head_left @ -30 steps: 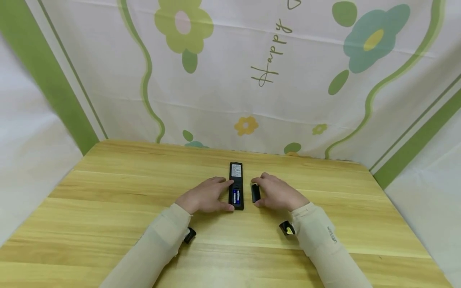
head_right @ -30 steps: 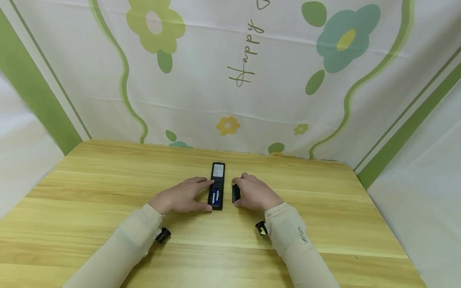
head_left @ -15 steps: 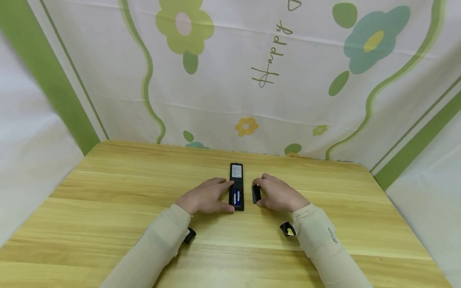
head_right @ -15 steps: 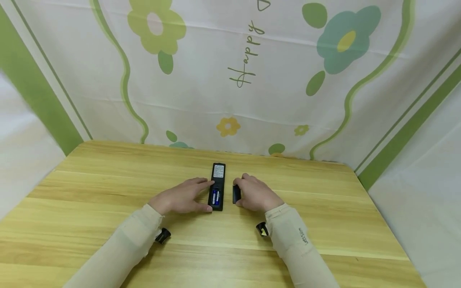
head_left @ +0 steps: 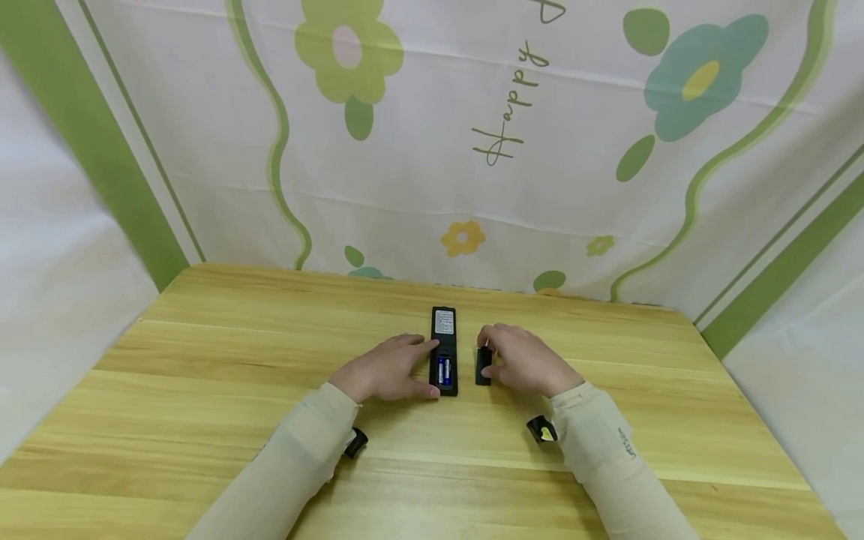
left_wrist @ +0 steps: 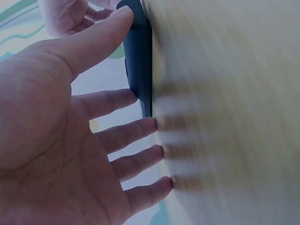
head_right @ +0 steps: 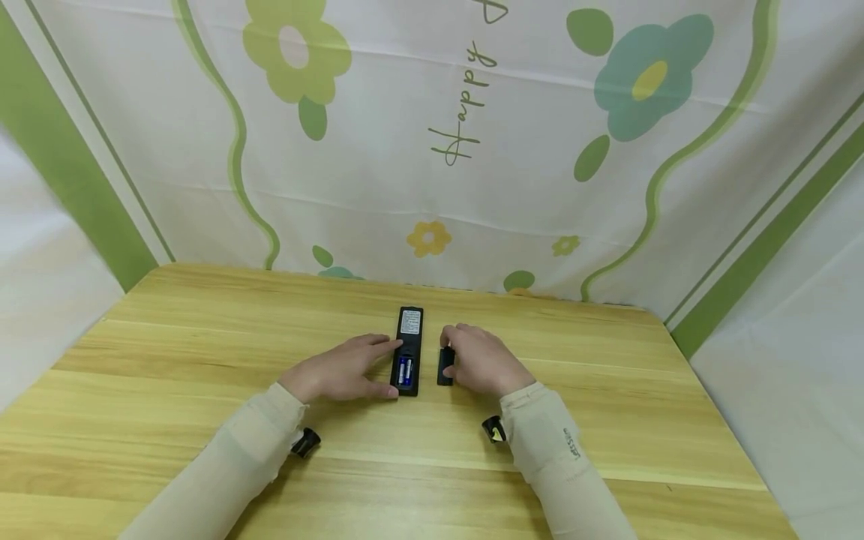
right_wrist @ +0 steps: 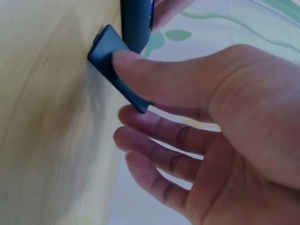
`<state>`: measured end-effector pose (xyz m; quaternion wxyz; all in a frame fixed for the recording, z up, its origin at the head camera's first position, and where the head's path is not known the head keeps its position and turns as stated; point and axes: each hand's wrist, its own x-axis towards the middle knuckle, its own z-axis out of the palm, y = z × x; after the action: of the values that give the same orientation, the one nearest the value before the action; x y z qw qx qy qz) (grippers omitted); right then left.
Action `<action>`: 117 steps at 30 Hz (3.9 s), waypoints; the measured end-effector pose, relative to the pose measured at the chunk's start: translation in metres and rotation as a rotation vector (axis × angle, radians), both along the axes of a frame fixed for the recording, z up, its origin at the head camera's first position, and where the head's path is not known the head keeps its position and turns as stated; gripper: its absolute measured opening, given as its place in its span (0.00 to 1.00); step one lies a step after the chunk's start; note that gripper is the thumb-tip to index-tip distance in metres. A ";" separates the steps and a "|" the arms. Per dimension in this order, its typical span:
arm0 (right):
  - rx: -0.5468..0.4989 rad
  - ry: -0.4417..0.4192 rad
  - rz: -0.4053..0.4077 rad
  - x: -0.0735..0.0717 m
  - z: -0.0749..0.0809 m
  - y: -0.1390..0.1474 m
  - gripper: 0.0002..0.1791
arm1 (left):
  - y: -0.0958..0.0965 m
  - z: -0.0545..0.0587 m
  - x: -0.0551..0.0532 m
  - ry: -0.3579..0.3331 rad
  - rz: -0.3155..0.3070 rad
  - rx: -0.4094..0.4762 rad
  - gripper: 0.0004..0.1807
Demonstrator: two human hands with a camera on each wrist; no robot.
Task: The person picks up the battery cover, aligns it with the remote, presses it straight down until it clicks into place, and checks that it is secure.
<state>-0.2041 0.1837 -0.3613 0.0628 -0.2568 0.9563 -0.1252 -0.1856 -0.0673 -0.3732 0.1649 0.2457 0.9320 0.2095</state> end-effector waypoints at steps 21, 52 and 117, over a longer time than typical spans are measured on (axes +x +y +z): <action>-0.186 -0.013 0.012 0.001 0.008 0.005 0.07 | 0.000 -0.001 0.000 -0.002 -0.012 0.010 0.46; -0.362 0.045 0.035 0.001 0.018 0.005 0.05 | -0.001 -0.004 -0.001 -0.007 0.019 0.000 0.47; -0.501 -0.015 0.113 0.010 0.002 -0.028 0.05 | -0.001 -0.001 -0.002 -0.002 0.005 -0.012 0.48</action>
<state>-0.1940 0.1558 -0.3593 0.0113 -0.3162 0.8790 -0.3567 -0.1874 -0.0687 -0.3743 0.1669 0.2419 0.9337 0.2044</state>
